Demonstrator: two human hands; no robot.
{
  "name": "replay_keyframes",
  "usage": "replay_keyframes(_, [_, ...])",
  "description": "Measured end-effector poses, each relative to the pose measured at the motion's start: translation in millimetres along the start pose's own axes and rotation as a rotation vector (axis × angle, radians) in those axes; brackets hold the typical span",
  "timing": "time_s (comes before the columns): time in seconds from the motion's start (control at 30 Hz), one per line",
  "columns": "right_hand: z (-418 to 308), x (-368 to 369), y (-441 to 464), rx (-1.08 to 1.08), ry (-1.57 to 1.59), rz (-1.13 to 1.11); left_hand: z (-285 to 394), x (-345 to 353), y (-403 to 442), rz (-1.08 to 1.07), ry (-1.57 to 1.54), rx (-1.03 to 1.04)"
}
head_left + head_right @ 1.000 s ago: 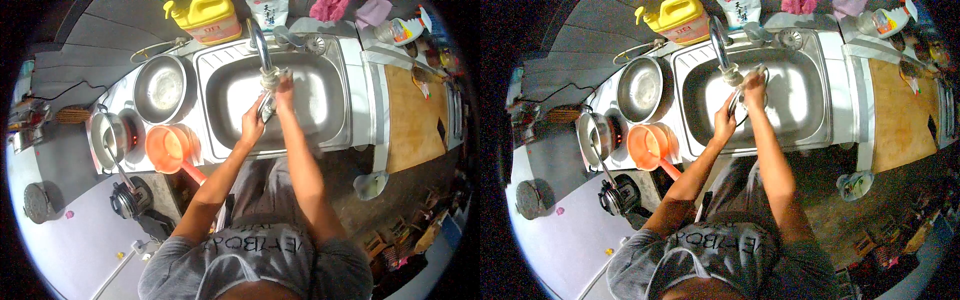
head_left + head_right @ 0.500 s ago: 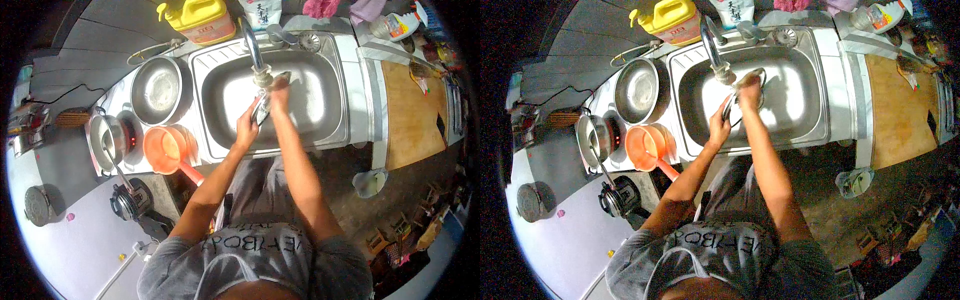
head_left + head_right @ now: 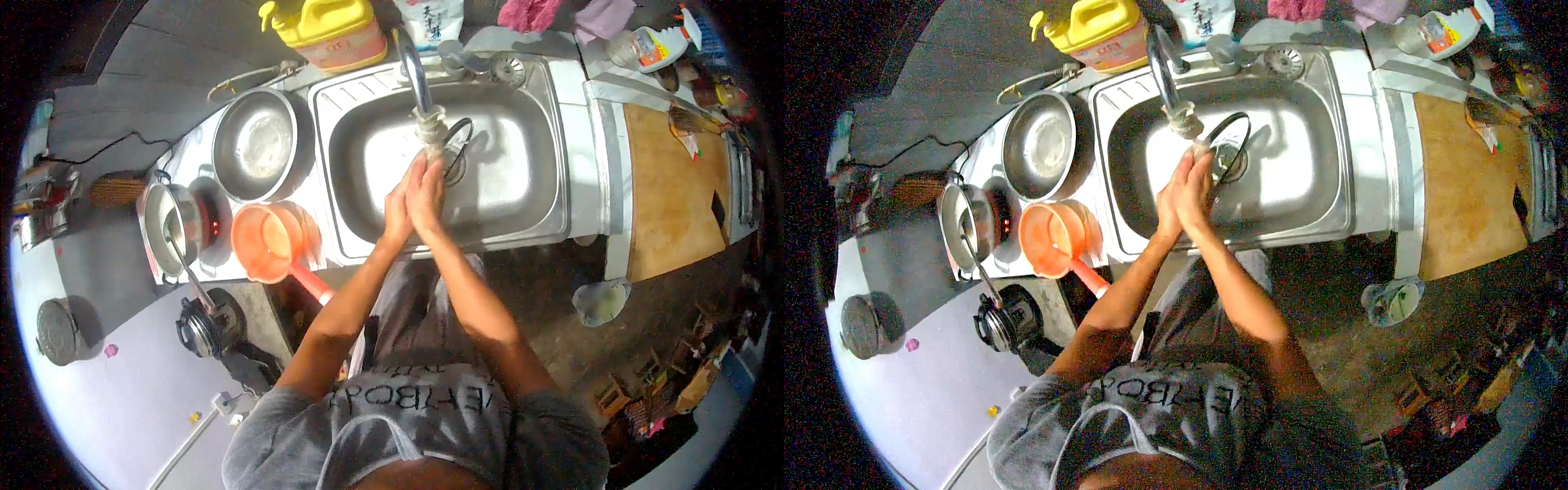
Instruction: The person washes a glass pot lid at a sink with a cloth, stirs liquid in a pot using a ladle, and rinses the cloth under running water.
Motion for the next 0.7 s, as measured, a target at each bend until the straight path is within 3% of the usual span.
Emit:
replay_keyframes(0.03, [-4.1,-3.2,10.2,0.103,-0.081,0.048,3.9,-2.9,-4.8,-0.007,-0.161,-0.061])
replay_keyframes(0.07, [-7.3,-4.4,34.8,0.187,-0.156,0.098,-10.7,1.7,-8.6,-0.136,-0.083,-0.239])
replay_keyframes(0.13, [42.9,-1.4,86.6,-0.071,0.101,0.26,11.3,-14.0,-6.6,-0.144,-0.173,-0.261])
replay_keyframes(0.17, [86.7,-8.7,120.9,0.113,0.306,0.112,8.7,-13.1,-13.4,-0.143,-0.171,-0.274])
replay_keyframes(0.23, [100.8,-11.1,147.7,0.281,0.511,-0.043,-0.9,-6.1,-12.1,0.03,-0.151,-0.063])
replay_keyframes(0.27, [106.4,-12.4,150.7,0.353,0.347,0.039,-5.5,-3.1,-13.6,0.034,-0.153,-0.069])
replay_keyframes(0.33, [75.8,-16.2,138.4,0.426,0.18,0.118,-11.5,-1.8,-16.6,-0.006,-0.165,-0.077])
replay_keyframes(0.4, [9.7,-19.0,102.1,0.655,0.44,0.134,-5.7,-7.1,-19.6,-0.001,-0.122,-0.065])
replay_keyframes(0.47, [32.0,-15.5,101.6,0.597,0.458,0.108,2.9,-10.1,-16.7,0.0,-0.084,-0.047])
replay_keyframes(0.53, [30.4,-11.9,94.0,0.422,0.473,0.096,11.4,-13.1,-14.3,-0.06,-0.148,-0.159])
replay_keyframes(0.6, [16.5,-12.9,74.9,0.389,0.211,-0.009,17.8,-11.9,-3.6,-0.01,-0.182,-0.166])
replay_keyframes(0.67, [34.7,-0.9,60.4,0.013,-0.132,0.04,19.7,-11.1,10.7,-0.128,-0.009,-0.308])
replay_keyframes(0.7, [29.9,2.4,43.1,0.012,-0.13,-0.02,19.1,-10.7,15.1,-0.048,-0.022,-0.226])
Point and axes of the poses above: each hand's wrist, its own y-axis towards the middle knuckle, its own x-axis out of the palm, z = x × y, the point moved 1 cm from there along y, towards the middle knuckle, and after that the axes turned 6 degrees about y, right-handed, at the moved point
